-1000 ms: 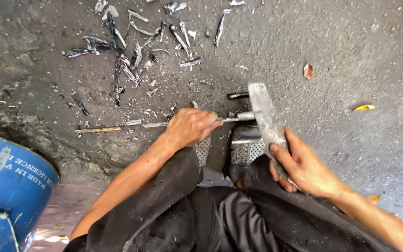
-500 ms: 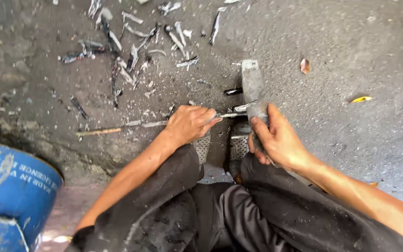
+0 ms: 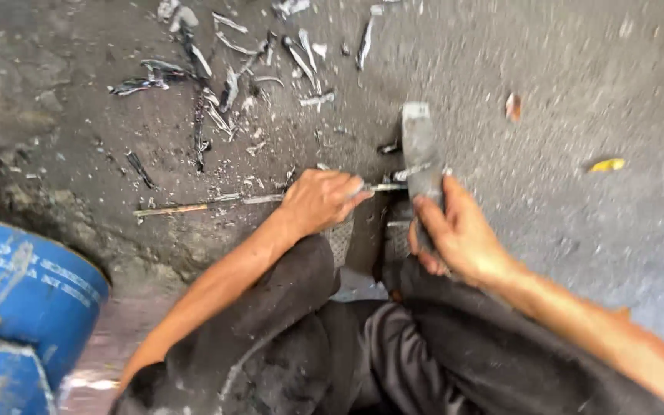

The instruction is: The person uses a large knife to repeatedly strike and cut a metal rod on the ground. The person holds the rod with one hand and swings the knife with the other to break the rod into smaller pieces.

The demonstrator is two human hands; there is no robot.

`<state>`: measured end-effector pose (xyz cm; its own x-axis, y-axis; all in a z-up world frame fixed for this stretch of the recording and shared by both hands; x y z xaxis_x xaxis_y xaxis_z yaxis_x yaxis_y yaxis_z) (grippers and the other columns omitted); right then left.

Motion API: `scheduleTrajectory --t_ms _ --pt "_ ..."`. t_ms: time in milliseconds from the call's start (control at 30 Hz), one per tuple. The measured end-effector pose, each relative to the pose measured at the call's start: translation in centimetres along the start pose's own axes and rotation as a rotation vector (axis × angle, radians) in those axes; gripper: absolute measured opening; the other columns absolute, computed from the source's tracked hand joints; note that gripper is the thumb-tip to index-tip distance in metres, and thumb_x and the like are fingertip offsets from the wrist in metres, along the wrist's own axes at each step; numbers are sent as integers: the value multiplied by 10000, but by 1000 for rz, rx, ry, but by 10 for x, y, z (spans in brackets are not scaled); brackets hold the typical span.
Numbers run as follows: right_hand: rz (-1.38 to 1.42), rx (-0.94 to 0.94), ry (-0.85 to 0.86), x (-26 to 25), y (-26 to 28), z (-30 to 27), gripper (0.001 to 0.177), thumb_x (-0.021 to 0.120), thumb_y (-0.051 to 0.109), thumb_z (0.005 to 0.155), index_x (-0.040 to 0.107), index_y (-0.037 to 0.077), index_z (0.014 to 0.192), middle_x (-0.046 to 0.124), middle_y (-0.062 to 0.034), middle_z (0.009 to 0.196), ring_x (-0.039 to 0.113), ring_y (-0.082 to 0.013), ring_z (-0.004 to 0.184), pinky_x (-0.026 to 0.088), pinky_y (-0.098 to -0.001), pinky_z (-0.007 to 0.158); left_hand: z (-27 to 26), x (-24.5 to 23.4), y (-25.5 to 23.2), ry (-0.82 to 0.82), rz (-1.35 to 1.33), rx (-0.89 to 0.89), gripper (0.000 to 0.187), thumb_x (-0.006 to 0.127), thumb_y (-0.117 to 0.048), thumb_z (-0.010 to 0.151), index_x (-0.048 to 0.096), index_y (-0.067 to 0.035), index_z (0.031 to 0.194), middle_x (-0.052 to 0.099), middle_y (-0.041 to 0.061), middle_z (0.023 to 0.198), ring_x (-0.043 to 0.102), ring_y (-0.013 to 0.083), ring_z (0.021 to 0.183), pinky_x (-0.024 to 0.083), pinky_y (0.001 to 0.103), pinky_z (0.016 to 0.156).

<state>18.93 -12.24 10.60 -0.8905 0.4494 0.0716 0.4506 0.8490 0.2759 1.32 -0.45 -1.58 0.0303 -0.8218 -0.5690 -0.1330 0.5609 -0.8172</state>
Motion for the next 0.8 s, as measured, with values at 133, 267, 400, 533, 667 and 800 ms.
scheduleTrajectory --t_ms 133,267,400,533,667,800 --pt "49 -12 -13 8 -8 -16 209 442 219 1041 389 41 1137 509 -76 484 429 -135 324 342 -296 310 0 -2 -1 19 22 -41 336 723 -343 974 584 -94 797 625 76 668 667 276 646 512 420 532" --pt "15 59 25 -1 -14 -25 239 447 225 1054 376 1 1097 536 -86 509 441 -144 328 354 -304 314 -14 7 -1 16 0 -61 336 718 -346 982 583 -102 795 624 75 660 663 269 635 524 416 552" --pt "5 49 38 3 2 -19 226 443 211 1033 386 18 1138 569 -80 536 457 -146 322 367 -307 303 -6 8 2 -25 48 -31 309 720 -342 972 596 -99 828 632 63 667 670 248 634 517 398 536" --pt "15 -3 -8 11 1 -9 229 439 205 1030 388 45 1186 525 -81 497 418 -150 302 320 -313 284 -3 3 0 11 70 -1 298 734 -325 964 597 -97 828 629 59 660 665 249 624 505 401 521" --pt "88 -71 -11 10 -9 -16 233 447 209 1043 405 46 1204 506 -68 497 405 -138 316 309 -307 291 -10 5 -7 4 76 -6 310 735 -329 966 590 -100 814 635 48 662 667 251 627 512 399 530" --pt "-34 -29 7 4 -11 -27 222 451 221 1051 410 31 1159 519 -74 492 431 -140 317 337 -305 299 -8 10 -1 -86 97 16 320 733 -344 958 587 -105 801 641 64 691 677 258 648 521 401 547"
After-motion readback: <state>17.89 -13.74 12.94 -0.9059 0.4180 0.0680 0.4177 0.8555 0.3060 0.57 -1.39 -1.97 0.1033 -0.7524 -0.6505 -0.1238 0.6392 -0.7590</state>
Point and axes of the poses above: each hand's wrist, its own z-axis towards the middle knuckle, its own x-axis out of the palm, y = z × x, the point moved 2 cm from there along z, towards the middle knuckle
